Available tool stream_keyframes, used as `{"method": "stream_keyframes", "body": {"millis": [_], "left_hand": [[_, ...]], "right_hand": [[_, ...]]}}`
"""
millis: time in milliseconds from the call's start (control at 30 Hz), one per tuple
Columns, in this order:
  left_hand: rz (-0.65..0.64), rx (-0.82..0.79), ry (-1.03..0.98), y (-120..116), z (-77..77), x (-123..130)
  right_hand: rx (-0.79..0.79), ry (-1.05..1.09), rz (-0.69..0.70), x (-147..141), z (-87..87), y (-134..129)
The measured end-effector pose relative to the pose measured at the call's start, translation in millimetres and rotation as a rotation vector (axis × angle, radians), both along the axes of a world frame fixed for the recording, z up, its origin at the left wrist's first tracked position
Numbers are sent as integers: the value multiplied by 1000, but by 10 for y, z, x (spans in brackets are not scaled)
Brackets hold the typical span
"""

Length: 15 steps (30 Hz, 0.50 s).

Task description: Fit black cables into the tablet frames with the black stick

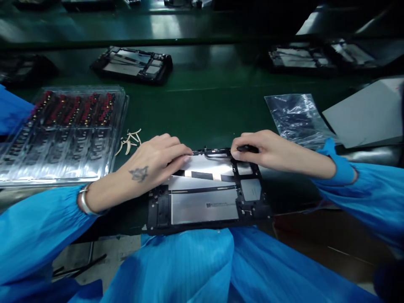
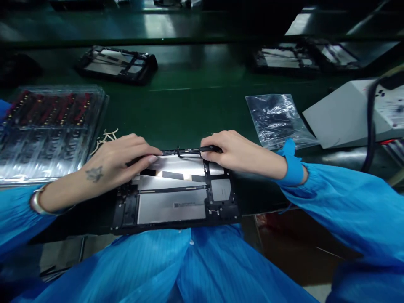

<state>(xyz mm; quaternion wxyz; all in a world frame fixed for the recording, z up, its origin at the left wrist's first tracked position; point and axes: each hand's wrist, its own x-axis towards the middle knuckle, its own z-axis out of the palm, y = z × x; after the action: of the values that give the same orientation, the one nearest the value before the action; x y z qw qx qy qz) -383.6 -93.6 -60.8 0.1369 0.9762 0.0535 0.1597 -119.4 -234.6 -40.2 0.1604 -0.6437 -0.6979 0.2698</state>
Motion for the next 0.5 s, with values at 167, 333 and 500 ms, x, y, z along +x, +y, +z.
{"method": "stream_keyframes", "body": {"millis": [167,333,500], "left_hand": [[-119,-61,53,59,-121,80],[-149,-60,125,58,-244,24],[-167,39,132,34,-248,23]], "right_hand": [[-55,-26,27,55,-57,72],[-79,-79,44,50,-75,93],[-95,-145,45,37,-62,99]]}}
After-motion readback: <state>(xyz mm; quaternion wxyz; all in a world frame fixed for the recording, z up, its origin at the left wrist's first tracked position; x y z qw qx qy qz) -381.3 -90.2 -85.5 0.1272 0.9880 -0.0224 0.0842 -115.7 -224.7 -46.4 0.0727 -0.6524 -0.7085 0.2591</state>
